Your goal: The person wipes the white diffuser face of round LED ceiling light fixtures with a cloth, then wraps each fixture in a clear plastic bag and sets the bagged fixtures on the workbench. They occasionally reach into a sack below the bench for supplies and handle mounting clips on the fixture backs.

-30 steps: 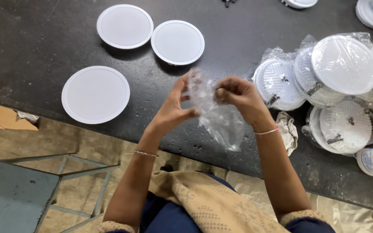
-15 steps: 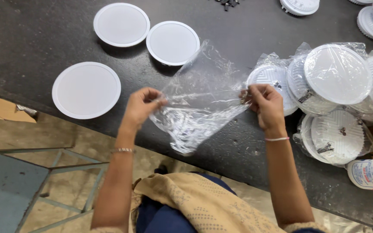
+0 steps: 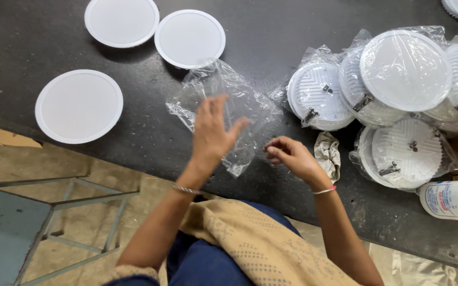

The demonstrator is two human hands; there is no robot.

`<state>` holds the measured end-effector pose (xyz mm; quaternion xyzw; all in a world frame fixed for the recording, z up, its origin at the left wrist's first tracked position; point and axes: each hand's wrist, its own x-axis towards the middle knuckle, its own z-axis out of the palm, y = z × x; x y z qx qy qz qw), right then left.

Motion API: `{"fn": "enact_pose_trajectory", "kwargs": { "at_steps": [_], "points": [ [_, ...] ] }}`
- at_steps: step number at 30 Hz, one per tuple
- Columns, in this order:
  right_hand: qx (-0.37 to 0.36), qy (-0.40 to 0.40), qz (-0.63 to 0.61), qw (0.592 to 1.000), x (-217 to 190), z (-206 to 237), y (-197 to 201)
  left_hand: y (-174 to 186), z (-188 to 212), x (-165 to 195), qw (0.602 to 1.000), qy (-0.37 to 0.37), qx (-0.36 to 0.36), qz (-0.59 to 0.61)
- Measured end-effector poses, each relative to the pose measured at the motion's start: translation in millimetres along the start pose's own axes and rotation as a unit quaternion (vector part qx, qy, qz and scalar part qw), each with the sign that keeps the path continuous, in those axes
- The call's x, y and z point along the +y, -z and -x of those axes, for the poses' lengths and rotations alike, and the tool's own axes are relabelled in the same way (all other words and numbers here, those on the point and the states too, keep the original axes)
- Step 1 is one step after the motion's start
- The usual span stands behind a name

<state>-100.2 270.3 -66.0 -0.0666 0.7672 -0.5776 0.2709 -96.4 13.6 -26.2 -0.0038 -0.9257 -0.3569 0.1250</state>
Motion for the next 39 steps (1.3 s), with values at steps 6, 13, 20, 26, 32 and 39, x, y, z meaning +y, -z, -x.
{"fn": "enact_pose_trajectory", "kwargs": {
  "at_steps": [6, 13, 20, 26, 32, 39],
  "points": [
    [-0.004, 0.013, -0.007, 1.0, 8, -17, 8, -46, 38, 12, 0.996, -0.079, -0.034, 0.001],
    [0.073, -0.001, 0.027, 0.997, 1, 3, 22, -74, 41, -22, 0.997, -0.056, -0.048, 0.024],
    [0.068, 0.002, 0.068, 0.995, -10, 25, 1, -69, 40, -13, 0.995, -0.089, -0.041, 0.026],
    [0.077, -0.007, 0.059, 0.995, -25, 27, -6, -65, 36, -20, 0.995, -0.069, -0.057, 0.036],
    [0.113, 0.154, 0.184, 0.964, -50, 38, -28, -38, 26, -16, 0.985, -0.014, -0.07, 0.158],
    [0.029, 0.373, 0.265, 0.889, -47, -28, -65, -3, 47, 30, 0.981, -0.166, 0.012, 0.099]
  ]
}}
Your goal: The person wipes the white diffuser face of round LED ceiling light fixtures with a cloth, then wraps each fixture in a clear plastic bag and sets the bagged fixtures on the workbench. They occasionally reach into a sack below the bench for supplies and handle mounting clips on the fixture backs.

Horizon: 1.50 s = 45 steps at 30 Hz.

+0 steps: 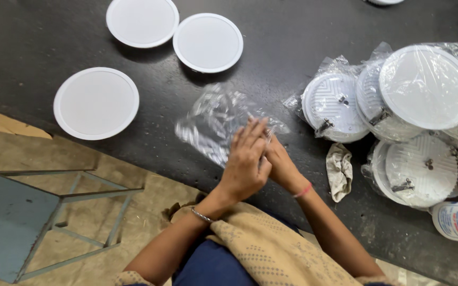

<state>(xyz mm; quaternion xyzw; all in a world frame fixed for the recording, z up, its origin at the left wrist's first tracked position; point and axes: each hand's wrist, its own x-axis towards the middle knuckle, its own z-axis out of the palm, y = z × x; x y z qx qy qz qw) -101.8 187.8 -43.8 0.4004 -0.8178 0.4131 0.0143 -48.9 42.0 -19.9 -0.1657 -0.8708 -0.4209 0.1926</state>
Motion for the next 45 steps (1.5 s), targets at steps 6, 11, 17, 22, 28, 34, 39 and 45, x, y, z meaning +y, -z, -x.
{"fn": "enact_pose_trajectory", "kwargs": {
  "at_steps": [6, 11, 17, 22, 28, 34, 39, 45],
  "points": [
    [-0.112, -0.134, -0.198, 0.964, 39, -43, -37, 12, 4, 16, 0.992, -0.012, -0.047, 0.121],
    [-0.106, 0.067, 0.008, 0.992, 27, -79, -54, 17, 12, 16, 0.981, -0.021, -0.109, 0.158],
    [-0.135, -0.255, -0.053, 0.956, 9, -93, -47, 65, 23, -42, 0.98, 0.093, 0.176, -0.005],
    [-0.169, -0.101, 0.15, 0.969, 19, -105, -61, 91, 35, -115, 0.909, 0.39, 0.087, 0.119],
    [-0.199, -0.199, 0.096, 0.955, 20, -127, -54, 80, 53, -134, 0.922, 0.33, 0.189, 0.07],
    [-0.188, -0.131, 0.104, 0.968, 11, -53, -19, 113, 48, -149, 0.904, 0.312, 0.293, 0.009],
    [-0.16, -0.167, 0.152, 0.961, 33, -24, -3, 126, 38, -138, 0.921, 0.269, 0.25, -0.132],
    [-0.173, -0.183, 0.184, 0.95, 39, -21, -9, 117, -6, -156, 0.914, 0.184, 0.27, -0.24]
  ]
}}
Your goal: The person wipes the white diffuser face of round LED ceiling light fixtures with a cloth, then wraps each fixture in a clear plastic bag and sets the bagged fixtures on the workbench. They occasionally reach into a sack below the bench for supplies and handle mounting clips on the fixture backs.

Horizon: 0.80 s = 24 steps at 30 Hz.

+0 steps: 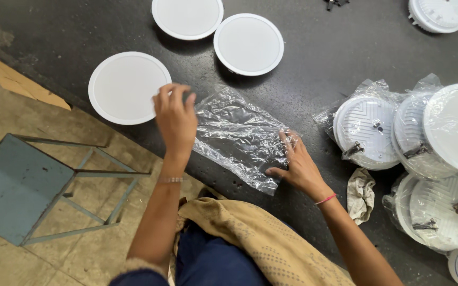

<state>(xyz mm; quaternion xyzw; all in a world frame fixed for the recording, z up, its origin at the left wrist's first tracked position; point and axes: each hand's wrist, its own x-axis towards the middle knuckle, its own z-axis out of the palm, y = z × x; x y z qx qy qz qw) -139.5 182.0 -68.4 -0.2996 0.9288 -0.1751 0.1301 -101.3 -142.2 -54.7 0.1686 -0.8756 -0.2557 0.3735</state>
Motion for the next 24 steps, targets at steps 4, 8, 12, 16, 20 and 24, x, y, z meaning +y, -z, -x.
{"fn": "enact_pose_trajectory", "kwargs": {
  "at_steps": [4, 8, 12, 16, 20, 24],
  "points": [
    [-0.008, 0.011, 0.02, 1.0, 3, 0, -1, -53, -41, -13, 0.972, 0.111, -0.206, 0.013],
    [-0.012, 0.015, 0.03, 0.999, 9, -3, -5, -89, -75, -30, 0.904, 0.248, -0.32, 0.136],
    [-0.002, 0.006, 0.019, 1.0, 5, -6, -2, -94, -91, -37, 0.995, 0.072, -0.01, 0.071],
    [-0.128, 0.039, 0.008, 0.991, 4, -12, 47, -86, -49, -7, 0.996, -0.006, -0.036, 0.085],
    [-0.262, -0.118, 0.091, 0.953, 12, -36, 134, -76, 29, 26, 0.955, -0.07, -0.281, -0.064],
    [0.076, -0.011, 0.071, 0.995, -14, -108, 117, -78, 54, 25, 0.952, -0.099, -0.275, -0.092]
  ]
}}
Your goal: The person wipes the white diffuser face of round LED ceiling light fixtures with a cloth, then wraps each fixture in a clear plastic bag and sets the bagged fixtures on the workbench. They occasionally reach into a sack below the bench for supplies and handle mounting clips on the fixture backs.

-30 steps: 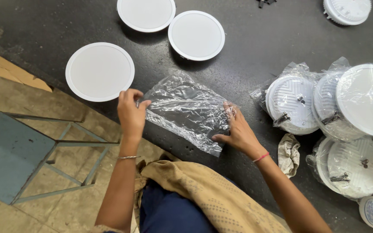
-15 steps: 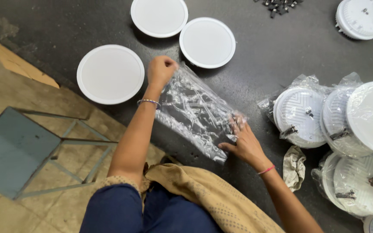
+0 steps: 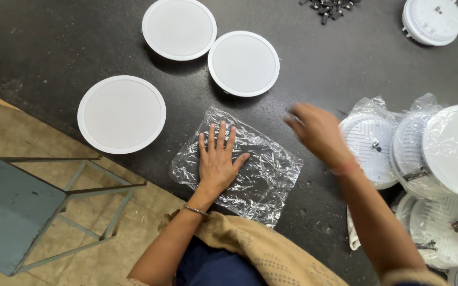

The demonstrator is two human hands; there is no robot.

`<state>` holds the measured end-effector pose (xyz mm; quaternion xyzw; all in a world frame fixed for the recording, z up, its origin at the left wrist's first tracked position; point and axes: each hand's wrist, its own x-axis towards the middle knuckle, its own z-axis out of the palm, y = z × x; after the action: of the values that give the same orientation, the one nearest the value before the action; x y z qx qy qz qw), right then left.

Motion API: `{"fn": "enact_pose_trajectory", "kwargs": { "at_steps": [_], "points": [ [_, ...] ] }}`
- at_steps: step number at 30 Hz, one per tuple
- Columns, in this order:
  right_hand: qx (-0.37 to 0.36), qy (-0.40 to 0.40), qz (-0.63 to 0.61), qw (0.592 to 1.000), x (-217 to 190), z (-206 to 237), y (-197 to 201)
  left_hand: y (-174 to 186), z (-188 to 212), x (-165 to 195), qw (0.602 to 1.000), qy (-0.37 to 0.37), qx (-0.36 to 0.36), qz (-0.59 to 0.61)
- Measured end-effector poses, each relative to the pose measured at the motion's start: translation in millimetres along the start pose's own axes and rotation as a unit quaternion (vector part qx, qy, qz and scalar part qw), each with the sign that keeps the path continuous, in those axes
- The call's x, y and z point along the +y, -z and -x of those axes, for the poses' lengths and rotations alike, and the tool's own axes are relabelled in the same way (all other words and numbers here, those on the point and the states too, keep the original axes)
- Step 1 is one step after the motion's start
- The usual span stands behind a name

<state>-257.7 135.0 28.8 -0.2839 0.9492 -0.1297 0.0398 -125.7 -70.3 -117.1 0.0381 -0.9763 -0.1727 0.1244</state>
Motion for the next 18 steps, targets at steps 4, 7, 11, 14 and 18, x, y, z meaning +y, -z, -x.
{"fn": "enact_pose_trajectory", "kwargs": {
  "at_steps": [4, 7, 11, 14, 18],
  "points": [
    [0.177, 0.219, 0.061, 0.958, -36, -75, -73, -5, -1, -6, 1.0, -0.003, 0.007, 0.0],
    [0.192, 0.263, 0.17, 0.93, -33, -107, -107, -8, 3, -6, 1.0, 0.001, -0.005, -0.006],
    [0.239, 0.302, 0.15, 0.911, -3, -126, -103, -12, -8, -11, 1.0, -0.007, -0.014, 0.003],
    [0.26, 0.222, 0.046, 0.939, 35, -133, -56, -9, -36, -17, 0.999, -0.011, -0.035, 0.003],
    [0.248, 0.011, -0.215, 0.945, 83, -79, 25, 7, -56, 0, 0.999, -0.014, -0.025, 0.025]
  ]
}}
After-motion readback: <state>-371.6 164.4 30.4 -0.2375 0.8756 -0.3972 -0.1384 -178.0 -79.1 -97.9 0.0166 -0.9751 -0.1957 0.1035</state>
